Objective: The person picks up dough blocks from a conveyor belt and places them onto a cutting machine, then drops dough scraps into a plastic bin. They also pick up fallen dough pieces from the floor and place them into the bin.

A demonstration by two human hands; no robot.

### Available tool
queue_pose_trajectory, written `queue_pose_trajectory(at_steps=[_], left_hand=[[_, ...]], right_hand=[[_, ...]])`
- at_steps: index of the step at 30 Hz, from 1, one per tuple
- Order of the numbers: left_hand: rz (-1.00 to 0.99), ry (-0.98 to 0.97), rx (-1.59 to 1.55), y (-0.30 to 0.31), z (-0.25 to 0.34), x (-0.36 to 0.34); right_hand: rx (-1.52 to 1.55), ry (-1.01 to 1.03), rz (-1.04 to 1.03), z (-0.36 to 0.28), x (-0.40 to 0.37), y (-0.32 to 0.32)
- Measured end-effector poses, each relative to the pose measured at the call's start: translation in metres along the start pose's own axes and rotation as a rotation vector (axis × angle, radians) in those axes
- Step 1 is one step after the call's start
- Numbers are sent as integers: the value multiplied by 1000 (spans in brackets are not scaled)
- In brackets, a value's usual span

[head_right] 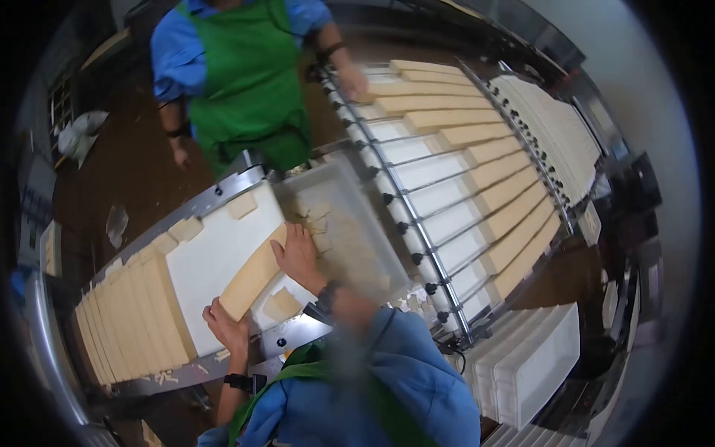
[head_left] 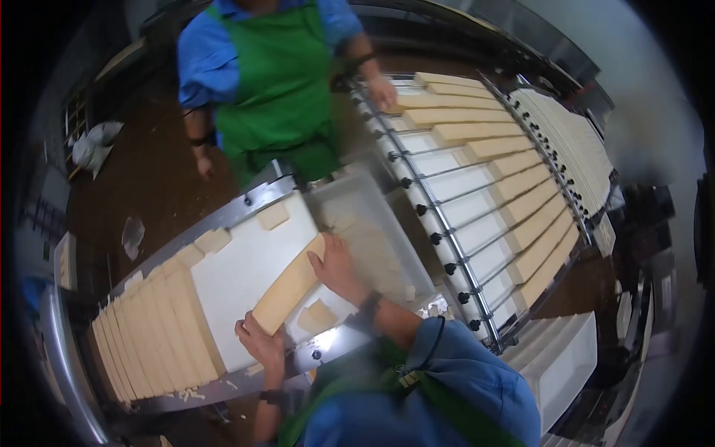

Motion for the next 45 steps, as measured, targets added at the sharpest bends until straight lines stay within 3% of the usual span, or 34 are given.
queue_pose_trajectory(at_steps=[1,3,5,9,12,15,17,18,20,21,23,25,26,28,31,36,37,40,43,45], left_hand=[[-9,-19,1,-11,19,3],[47,-142,-128,-33,73,3],[48,-255,-149,-56,147,6],[-28,-501,-122,-109,302,15],[-86,-583,-76,-153,401,25],[-226,-597,-15,-204,469,37],[-312,-599,39,-237,501,47],[-374,-604,105,-254,515,50],[-435,-610,172,-279,544,60],[-540,-633,228,-294,558,61],[-656,-648,285,-329,564,50],[-496,-795,-89,-358,577,40],[-496,-794,-92,-372,575,37],[-487,-530,-369,-381,553,49],[-435,-362,-406,-379,534,58],[-417,-350,-471,-382,522,65],[-394,-316,-466,-373,514,64],[-166,-464,-578,-298,503,58],[-119,-488,-689,-243,442,48],[-60,-528,-550,-217,390,45]], right_hand=[[-1,-14,16,12,2,19],[-133,-12,319,40,-7,90],[-432,6,363,109,9,118],[-77,-151,672,181,38,284],[-178,-235,694,274,73,339],[-147,-391,612,369,103,362],[-146,-577,305,450,125,347],[-145,-579,308,457,126,354],[-401,-656,8,474,126,348],[-401,-658,8,475,124,353],[-756,-531,241,445,115,384],[-721,-494,329,427,103,392],[-684,-451,423,415,96,398],[-627,-451,396,408,84,384],[-466,-416,333,396,62,356],[-325,-241,274,353,33,329],[-313,-217,243,342,30,326],[-178,-190,214,308,22,330],[-167,-106,221,256,21,328],[-87,-19,209,218,25,312]])
Point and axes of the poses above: each hand's wrist, its own x-axis towards the middle knuckle, its own y-axis out of the back of the hand, z = x × y, the point moved 10 cm from there along x, towards the middle knuckle, and after that the axes turned 6 degrees about -z, right-handed, at the moved point
